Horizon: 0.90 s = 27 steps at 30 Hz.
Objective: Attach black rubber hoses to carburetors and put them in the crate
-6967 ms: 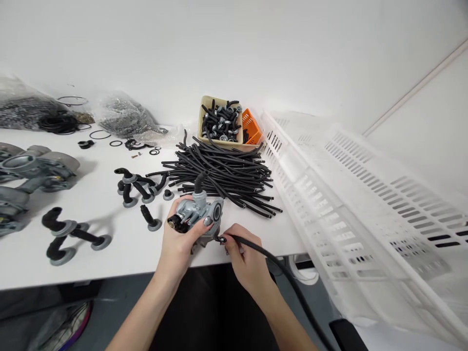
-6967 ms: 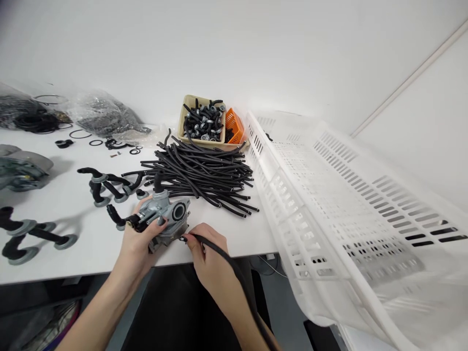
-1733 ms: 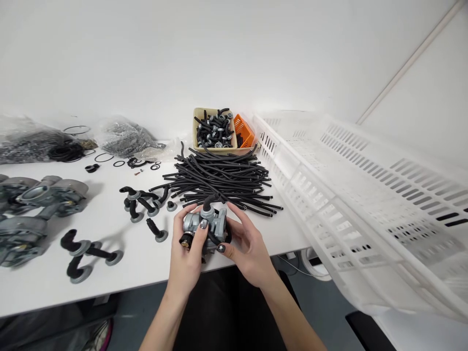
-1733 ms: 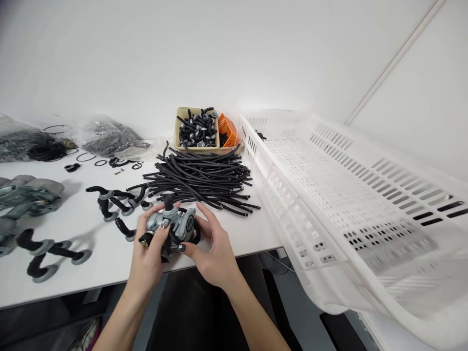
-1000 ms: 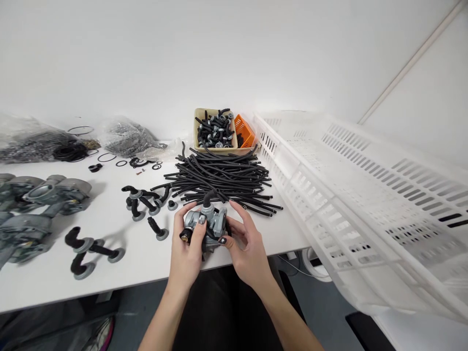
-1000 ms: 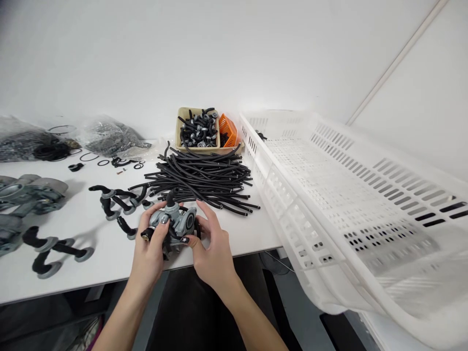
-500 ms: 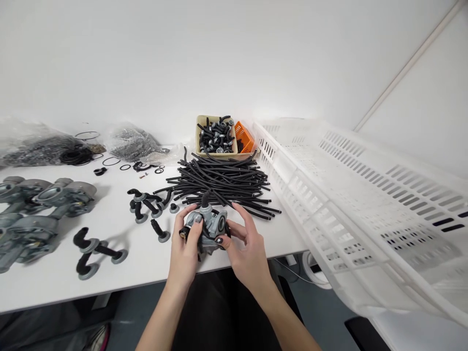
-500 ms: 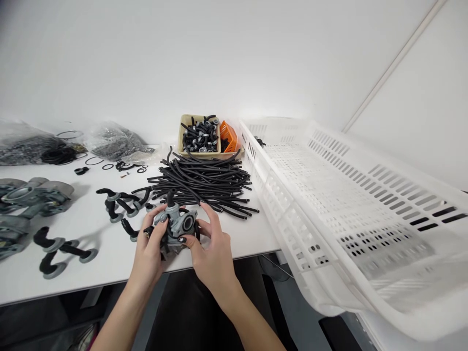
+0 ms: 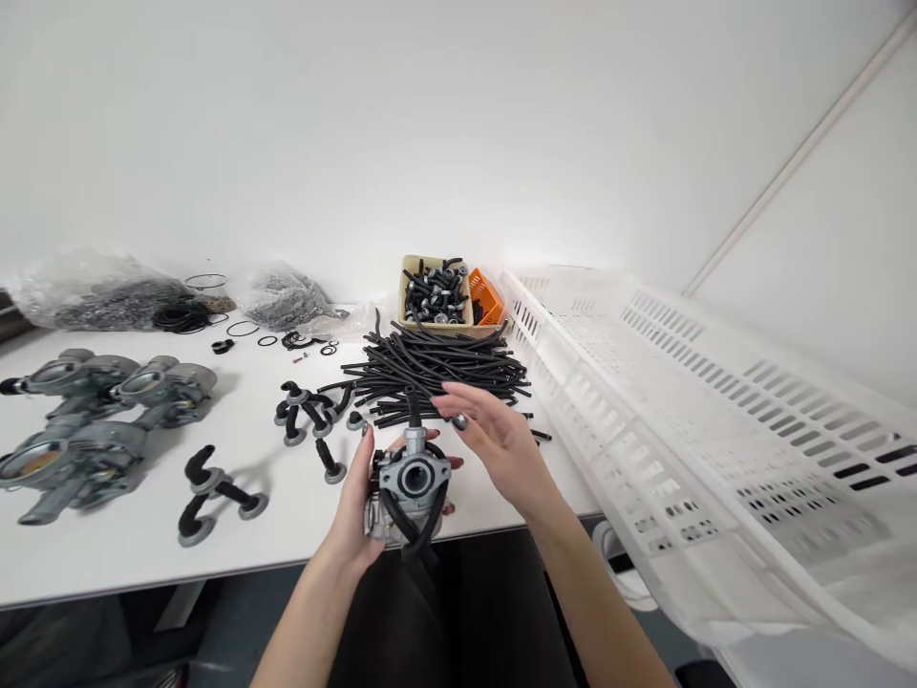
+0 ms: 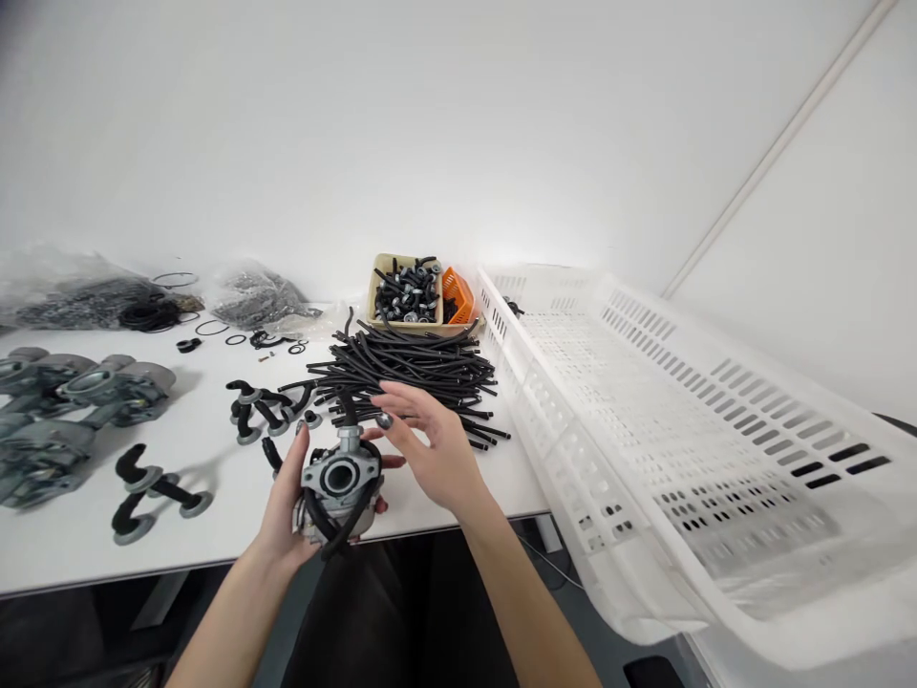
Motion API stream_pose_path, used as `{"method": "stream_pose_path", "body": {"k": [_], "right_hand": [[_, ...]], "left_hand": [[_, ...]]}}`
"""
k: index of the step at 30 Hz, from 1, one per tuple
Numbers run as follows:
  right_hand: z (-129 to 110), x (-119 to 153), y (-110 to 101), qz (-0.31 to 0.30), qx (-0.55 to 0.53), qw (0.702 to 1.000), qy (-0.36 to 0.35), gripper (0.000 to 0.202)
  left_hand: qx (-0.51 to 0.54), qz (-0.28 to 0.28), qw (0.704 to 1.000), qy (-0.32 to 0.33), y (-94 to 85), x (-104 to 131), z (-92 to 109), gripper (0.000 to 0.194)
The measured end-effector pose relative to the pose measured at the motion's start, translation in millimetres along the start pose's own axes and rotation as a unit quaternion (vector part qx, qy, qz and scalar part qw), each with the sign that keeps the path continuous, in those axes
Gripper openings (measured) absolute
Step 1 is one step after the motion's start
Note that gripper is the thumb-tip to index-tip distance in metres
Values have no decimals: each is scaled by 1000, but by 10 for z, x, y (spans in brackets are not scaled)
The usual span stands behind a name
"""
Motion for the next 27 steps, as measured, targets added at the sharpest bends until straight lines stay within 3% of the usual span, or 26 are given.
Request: {"method": "stream_pose_path", "body": {"k": [4, 11, 16, 20, 23, 27], "right_hand": [[165, -284, 210, -58, -72, 995, 41, 38], [443, -255, 270, 21, -155, 987, 46, 36], [401, -235, 241, 8, -125, 992, 34, 37], [129, 46, 130, 1, 17, 1000, -9, 54], [88, 405, 139, -27, 161, 986, 33, 80], [193, 623, 191, -33, 226, 972, 64, 75]], "left_hand": [[-5, -56, 998, -22, 42, -3, -53, 72], [-28, -44, 997, -55, 93, 29, -66, 85], [-15, -25, 998, -54, 79, 31, -64, 83], [31, 40, 998, 34, -24, 5, -10, 70], [27, 112, 983, 145, -157, 7, 62, 65], [-71, 136, 955, 252, -178, -5, 142, 75]]}}
Point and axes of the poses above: each hand's wrist, its own x-axis away from the middle knuckle, its own y-axis out of the palm, z = x × y, the point moved 8 cm from there along -x, towards the middle knuckle, and after that the axes turned 8 degrees about -y, right-handed, at the moved point
